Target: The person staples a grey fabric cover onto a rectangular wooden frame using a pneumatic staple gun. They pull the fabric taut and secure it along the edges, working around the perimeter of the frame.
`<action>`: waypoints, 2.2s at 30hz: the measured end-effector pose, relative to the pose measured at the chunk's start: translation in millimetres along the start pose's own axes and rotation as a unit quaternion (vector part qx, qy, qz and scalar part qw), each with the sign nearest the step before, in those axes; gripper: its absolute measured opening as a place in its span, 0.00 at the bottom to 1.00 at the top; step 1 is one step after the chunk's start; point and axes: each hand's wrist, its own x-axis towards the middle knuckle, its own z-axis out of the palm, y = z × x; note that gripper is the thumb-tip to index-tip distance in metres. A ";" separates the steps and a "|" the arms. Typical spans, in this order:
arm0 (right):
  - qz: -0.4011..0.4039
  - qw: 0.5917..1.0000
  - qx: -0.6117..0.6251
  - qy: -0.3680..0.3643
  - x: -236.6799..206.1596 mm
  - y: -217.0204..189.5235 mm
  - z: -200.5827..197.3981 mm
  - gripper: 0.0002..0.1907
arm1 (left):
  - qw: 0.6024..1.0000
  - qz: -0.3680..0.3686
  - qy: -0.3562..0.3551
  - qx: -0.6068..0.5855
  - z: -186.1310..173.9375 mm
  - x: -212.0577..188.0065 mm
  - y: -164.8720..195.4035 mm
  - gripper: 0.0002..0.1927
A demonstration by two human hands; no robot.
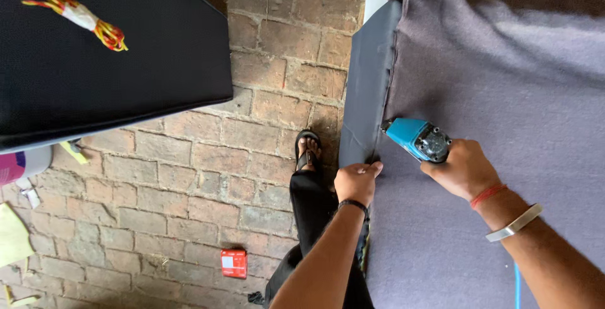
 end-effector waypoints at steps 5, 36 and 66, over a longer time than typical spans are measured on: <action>-0.008 1.000 0.001 -0.002 -14.4 4.5 5.0 0.13 | 1.000 0.007 -0.009 -0.011 -0.4 2.2 -5.0 0.18; 0.041 0.989 0.140 0.033 -82.7 31.7 60.3 0.17 | 0.996 0.084 0.003 0.016 -2.2 -52.5 -110.1 0.19; 0.140 0.986 0.069 -0.060 -137.1 31.0 109.3 0.20 | 0.975 0.190 -0.056 0.105 15.9 -127.2 -194.4 0.29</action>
